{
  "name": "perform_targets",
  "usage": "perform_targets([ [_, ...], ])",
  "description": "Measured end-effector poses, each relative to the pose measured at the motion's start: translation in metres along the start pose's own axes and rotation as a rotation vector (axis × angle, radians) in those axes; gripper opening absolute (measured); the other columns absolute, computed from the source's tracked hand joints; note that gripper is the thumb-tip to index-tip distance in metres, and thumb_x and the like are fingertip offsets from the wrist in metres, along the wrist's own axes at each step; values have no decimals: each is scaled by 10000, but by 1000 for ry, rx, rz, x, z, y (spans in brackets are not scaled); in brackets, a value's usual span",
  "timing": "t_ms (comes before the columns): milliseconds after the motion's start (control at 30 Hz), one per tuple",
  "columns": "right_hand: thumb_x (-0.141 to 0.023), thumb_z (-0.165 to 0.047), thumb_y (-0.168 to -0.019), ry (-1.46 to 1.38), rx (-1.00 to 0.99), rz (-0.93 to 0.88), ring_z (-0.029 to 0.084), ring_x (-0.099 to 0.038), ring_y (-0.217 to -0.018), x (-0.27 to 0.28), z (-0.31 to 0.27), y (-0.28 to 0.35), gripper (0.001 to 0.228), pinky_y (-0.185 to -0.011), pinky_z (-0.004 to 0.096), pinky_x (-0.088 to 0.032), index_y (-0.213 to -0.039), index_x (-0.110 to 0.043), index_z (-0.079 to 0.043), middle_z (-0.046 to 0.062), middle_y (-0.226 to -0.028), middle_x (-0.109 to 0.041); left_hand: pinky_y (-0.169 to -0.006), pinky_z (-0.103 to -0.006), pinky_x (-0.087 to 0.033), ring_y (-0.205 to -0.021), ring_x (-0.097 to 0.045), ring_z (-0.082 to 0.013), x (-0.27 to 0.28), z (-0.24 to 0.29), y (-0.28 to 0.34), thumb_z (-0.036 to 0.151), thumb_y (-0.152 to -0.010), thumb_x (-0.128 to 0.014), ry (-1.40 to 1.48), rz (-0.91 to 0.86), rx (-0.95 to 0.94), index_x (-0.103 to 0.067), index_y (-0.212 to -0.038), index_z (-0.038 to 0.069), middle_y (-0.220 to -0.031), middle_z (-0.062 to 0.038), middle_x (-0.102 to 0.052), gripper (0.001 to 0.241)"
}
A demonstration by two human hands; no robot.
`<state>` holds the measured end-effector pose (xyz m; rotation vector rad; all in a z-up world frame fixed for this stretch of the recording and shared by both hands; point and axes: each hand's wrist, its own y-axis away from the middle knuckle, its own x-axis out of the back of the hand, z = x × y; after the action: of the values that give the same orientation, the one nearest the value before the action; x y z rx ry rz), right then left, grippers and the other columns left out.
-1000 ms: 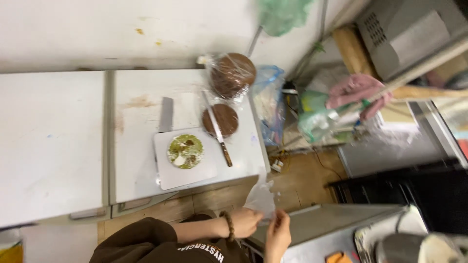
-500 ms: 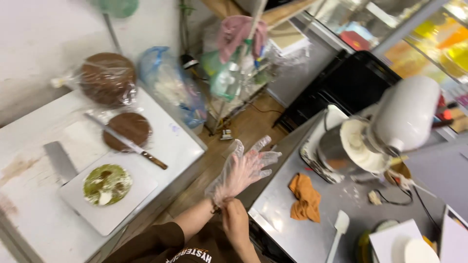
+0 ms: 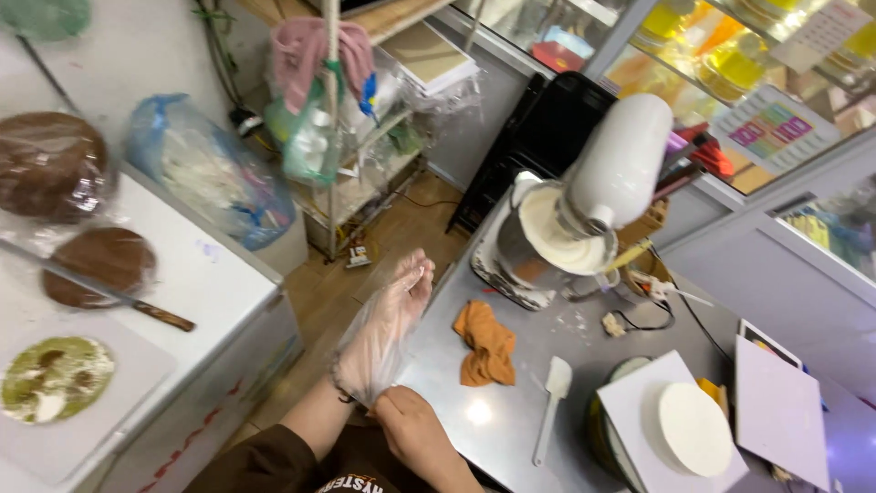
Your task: Mixing frosting or cream in a stand mixer and scraping the bowl with a spatula.
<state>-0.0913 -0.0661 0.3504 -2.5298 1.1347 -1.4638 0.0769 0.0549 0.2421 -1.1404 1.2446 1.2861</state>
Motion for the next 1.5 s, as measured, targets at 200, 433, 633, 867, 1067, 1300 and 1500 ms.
perform_targets([
  [200, -556, -18, -912, -26, -15, -41, 301, -603, -832, 13, 31, 39, 30, -790, 367, -507, -939, -543, -20, 130, -920, -617, -512, -225, -496, -647, -603, -96, 83, -45, -27, 137, -964, -672, -382, -137, -83, -659, -1105, 90, -996, -70, -691, 149],
  [433, -615, -69, -939, -21, -53, -97, 307, -618, -810, 8, 77, 76, 77, -755, 390, -517, -941, -550, -28, 136, -888, -625, -497, -271, -486, -611, -504, -124, 31, -86, 6, 324, -973, -602, -946, 323, 0, -565, -1326, 74, -844, -21, -543, 433],
  [633, -541, -44, -902, -238, -142, -239, 303, -644, -965, 17, 86, 116, 231, -881, 382, -504, -1110, -631, -2, 123, -1098, -682, -932, -404, -471, -999, -518, -261, 69, -160, -4, 202, -916, -630, -2379, -423, 221, -504, -1048, 79, -1093, -98, -491, 220],
  [867, -633, -99, -939, -209, -391, -243, 274, -656, -892, 39, 103, 135, 85, -832, 358, -530, -991, -652, -34, 103, -984, -691, -832, -429, -549, -870, -684, -323, 106, -189, -57, 287, -881, -656, -2650, -619, 150, -693, -989, 30, -980, -158, -707, 281],
  [1067, -632, -109, -956, -180, -388, -183, 257, -681, -888, 49, 121, 130, 113, -816, 349, -538, -1033, -676, -38, 86, -986, -722, -863, -388, -507, -948, -615, -284, 157, -200, -48, 64, -830, -614, -2410, -1133, -175, -589, -1117, 88, -1055, -98, -606, 289],
  [1300, -647, -115, -924, -107, -255, -214, 302, -665, -841, 51, 142, 127, 84, -774, 386, -520, -993, -653, -67, 87, -942, -713, -1087, -419, -358, -1249, -441, -303, 19, -169, -4, -77, -782, -587, -2753, -1216, 570, -320, -1576, 192, -1512, -131, -392, 880],
  [1500, -672, -87, -922, -132, -252, -237, 259, -686, -907, 41, 137, 122, 129, -825, 357, -540, -1050, -668, -68, 74, -1010, -717, -1018, -478, -355, -1191, -416, -373, 138, -172, -15, 49, -769, -663, -2776, -1252, 72, -540, -1362, 148, -1394, -148, -416, 613],
])
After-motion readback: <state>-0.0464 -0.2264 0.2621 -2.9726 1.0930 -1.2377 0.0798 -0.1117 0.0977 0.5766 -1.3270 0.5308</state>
